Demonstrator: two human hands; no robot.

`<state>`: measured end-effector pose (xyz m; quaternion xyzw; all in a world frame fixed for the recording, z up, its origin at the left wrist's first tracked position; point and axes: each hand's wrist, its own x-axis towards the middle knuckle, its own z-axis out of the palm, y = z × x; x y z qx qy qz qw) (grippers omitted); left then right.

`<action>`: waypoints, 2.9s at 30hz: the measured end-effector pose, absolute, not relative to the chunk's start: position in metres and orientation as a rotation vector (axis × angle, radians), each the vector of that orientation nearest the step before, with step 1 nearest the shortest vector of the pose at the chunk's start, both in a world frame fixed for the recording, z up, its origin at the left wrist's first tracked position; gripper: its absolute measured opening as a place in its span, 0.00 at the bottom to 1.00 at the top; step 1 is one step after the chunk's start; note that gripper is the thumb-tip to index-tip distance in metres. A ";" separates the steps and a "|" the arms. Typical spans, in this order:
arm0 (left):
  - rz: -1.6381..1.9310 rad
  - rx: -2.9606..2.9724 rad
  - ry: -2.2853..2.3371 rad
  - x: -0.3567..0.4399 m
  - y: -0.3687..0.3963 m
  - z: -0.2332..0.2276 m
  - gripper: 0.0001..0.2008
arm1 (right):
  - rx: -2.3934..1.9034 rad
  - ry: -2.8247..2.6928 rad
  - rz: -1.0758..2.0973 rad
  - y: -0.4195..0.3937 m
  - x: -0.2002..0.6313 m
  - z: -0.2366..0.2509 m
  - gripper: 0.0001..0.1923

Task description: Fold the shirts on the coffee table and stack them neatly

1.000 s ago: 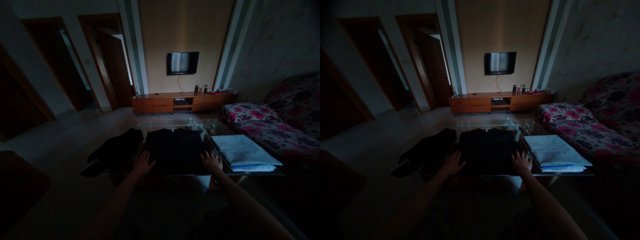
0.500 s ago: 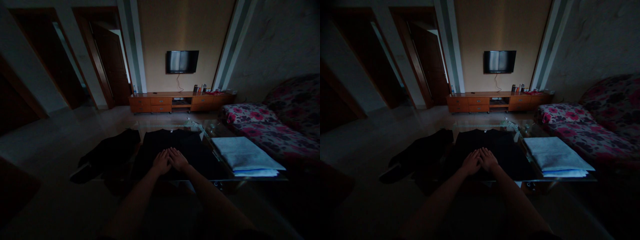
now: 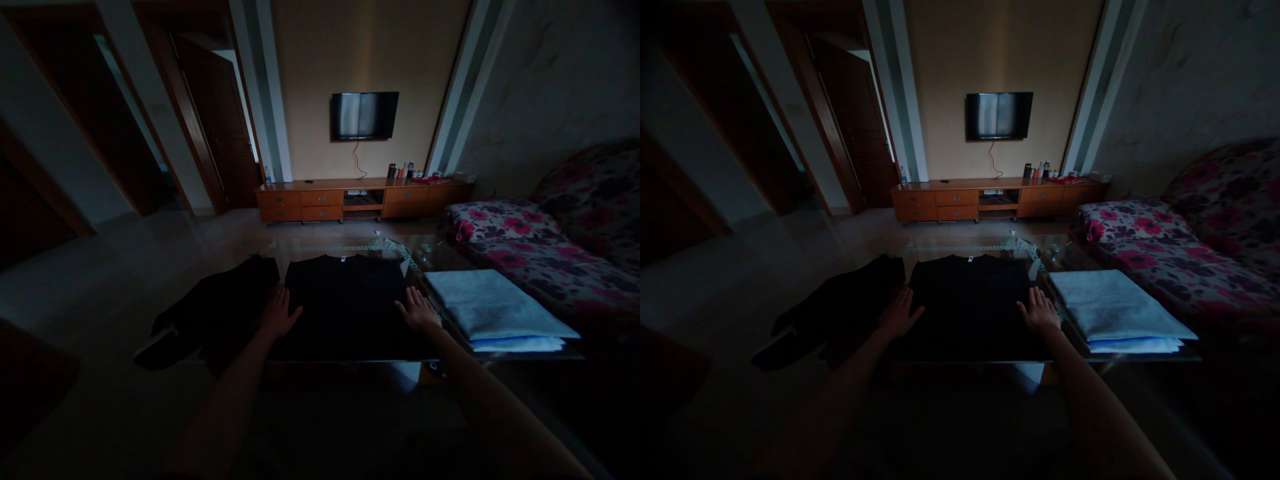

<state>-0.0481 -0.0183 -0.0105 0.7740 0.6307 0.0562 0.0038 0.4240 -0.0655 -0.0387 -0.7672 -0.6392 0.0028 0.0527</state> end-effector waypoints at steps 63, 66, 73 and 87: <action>0.525 2.941 1.646 -0.029 0.129 0.045 0.17 | -1.830 -2.297 -0.213 0.081 0.406 0.051 0.19; 0.567 2.991 1.611 -0.042 0.096 0.070 0.19 | -1.797 -2.338 -0.221 0.046 0.416 0.071 0.20; 0.283 3.145 1.329 -0.080 -0.001 0.079 0.11 | -1.690 -2.528 -0.223 -0.052 0.443 0.054 0.24; 0.078 2.844 1.558 -0.033 -0.102 0.044 0.42 | -1.808 -2.511 -0.176 -0.139 0.369 0.021 0.29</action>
